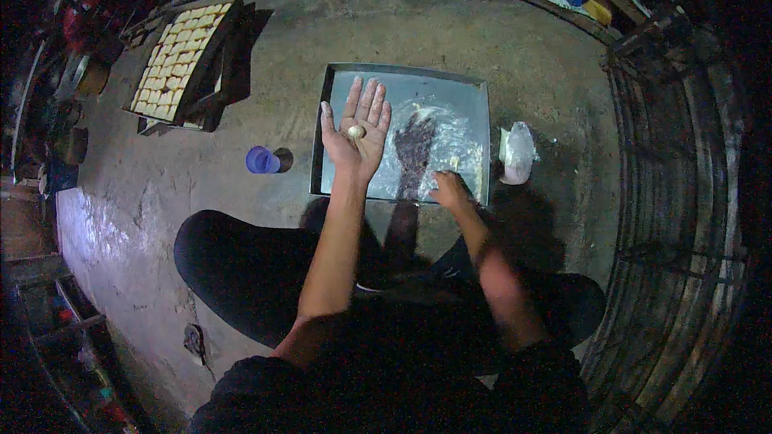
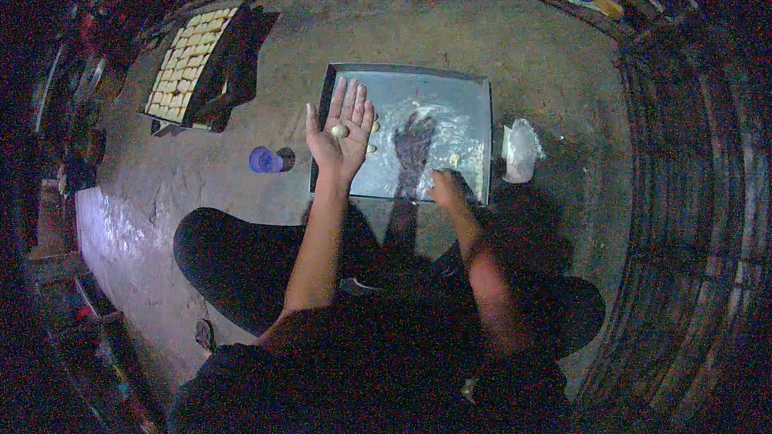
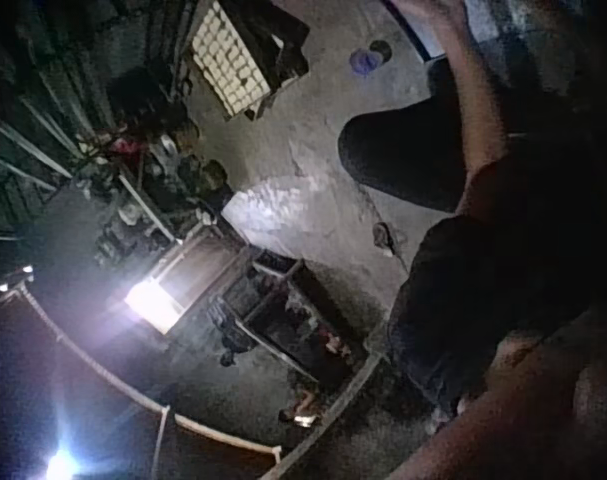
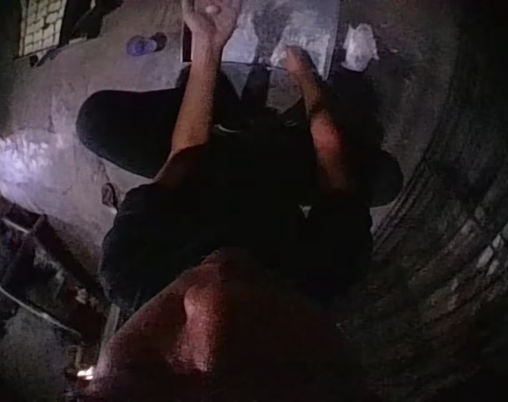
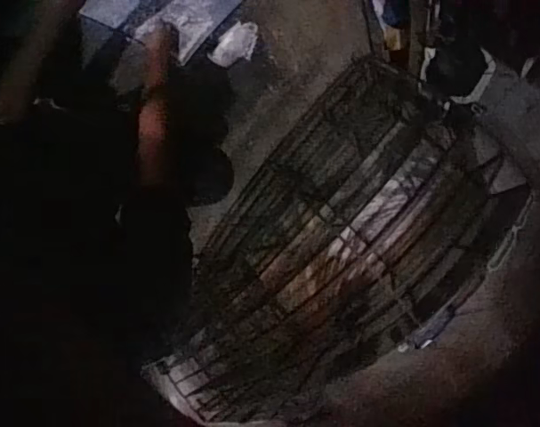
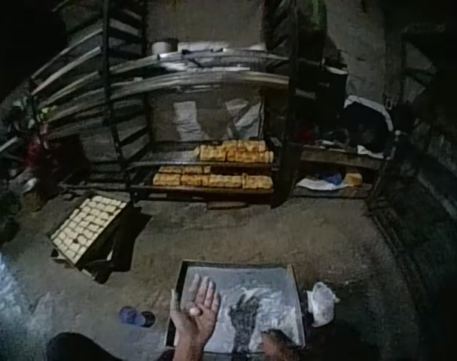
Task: The person picks up pieces of dough from a tray and rolls them into balls using both hands.
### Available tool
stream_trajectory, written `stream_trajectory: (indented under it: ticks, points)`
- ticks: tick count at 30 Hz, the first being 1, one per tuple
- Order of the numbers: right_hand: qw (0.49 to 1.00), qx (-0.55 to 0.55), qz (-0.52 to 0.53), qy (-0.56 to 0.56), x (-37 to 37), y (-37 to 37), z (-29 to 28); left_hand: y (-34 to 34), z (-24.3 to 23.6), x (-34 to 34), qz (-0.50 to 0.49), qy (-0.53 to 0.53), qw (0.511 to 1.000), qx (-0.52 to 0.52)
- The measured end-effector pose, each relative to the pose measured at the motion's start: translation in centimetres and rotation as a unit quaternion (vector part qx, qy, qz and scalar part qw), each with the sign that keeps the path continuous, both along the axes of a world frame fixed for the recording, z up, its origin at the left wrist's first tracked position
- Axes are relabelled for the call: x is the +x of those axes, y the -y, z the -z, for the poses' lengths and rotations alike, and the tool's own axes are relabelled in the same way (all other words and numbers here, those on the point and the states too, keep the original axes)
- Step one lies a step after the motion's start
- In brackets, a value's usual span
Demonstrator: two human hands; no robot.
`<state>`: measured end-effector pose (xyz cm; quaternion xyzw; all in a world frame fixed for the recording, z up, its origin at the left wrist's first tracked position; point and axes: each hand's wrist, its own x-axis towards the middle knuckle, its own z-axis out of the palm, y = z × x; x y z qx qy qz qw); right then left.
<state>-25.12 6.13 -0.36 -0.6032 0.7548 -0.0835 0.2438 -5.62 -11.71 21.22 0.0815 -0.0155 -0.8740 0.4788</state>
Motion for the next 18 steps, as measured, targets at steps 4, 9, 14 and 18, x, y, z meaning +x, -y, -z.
stream_trajectory:
  ticks: [4,9,14,18]
  points:
    - [0.999,-0.047,-0.001,-0.008,1.0,-0.7,1.5,0.1,0.6,0.4,-0.005,-0.002,1.0,0.015]
    - [0.997,-0.073,-0.003,0.026,-0.8,-1.1,4.4,0.2,0.6,-1.0,0.0,0.008,1.0,0.004]
    - [0.997,-0.021,-0.069,0.025,0.6,-0.3,2.8,0.2,1.7,-0.9,-0.006,-0.004,0.999,0.046]
    - [0.99,-0.085,-0.086,0.076,2.2,-0.1,0.8,0.3,2.4,0.1,-0.017,-0.02,0.999,0.045]
